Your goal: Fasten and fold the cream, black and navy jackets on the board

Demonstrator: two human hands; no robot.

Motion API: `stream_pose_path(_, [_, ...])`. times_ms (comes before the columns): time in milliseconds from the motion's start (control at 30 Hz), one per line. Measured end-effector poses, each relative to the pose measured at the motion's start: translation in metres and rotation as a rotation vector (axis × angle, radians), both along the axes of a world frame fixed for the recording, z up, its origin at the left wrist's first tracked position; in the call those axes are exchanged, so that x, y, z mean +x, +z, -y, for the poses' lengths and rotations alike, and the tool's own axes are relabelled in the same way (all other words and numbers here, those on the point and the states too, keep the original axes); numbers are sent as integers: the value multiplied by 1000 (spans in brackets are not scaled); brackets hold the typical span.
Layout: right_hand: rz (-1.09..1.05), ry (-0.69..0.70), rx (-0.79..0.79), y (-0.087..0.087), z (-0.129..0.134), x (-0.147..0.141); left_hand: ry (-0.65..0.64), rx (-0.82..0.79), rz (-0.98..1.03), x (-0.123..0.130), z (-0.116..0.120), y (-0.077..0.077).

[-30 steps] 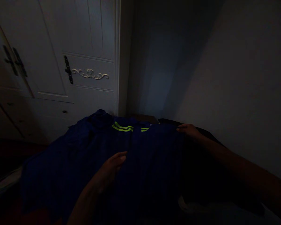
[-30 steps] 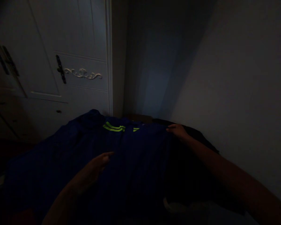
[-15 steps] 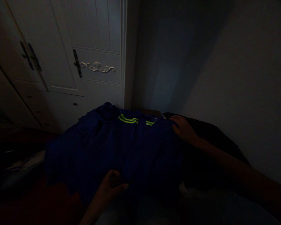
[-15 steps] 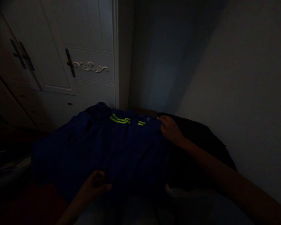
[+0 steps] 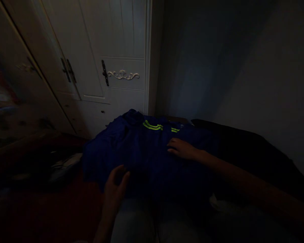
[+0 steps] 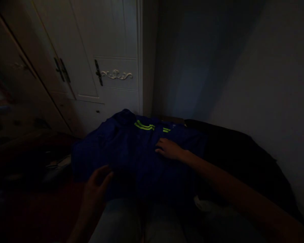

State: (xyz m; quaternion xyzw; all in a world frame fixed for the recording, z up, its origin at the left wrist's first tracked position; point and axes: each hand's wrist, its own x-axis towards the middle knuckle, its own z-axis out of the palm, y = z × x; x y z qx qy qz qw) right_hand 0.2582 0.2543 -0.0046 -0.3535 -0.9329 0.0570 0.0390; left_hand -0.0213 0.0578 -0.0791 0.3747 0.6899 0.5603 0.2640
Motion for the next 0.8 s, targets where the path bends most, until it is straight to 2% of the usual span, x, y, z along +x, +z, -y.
stream_pose_path(67, [-73, 33, 33, 7, 4, -16, 149, 162, -14, -8, -16, 18])
stream_pose_path(133, [-108, 93, 26, 16, 8, -37, 243, 270, -64, -15, -36, 36])
stream_pose_path(267, [-150, 223, 5, 30, 12, -84, 361, 326, -112, -43, -90, 64])
stream_pose_path(367, [-191, 287, 30, 35, 4, -118, 340, 250, -126, -76, -134, 78])
stream_pose_path(467, [-238, 236, 47, 33, -16, -144, 257, 172, -131, -107, -171, 88])
stream_pose_path(567, [-288, 120, 7, 18, -38, -160, 151, 81, -153, -126, -202, 96])
stream_pose_path(700, [-259, 41, -105, -24, -52, -164, 70, -18, -214, -133, -239, 104])
stream_pose_path(800, [-394, 9, -87, -52, -52, -161, 42, -93, -242, -132, -269, 109])
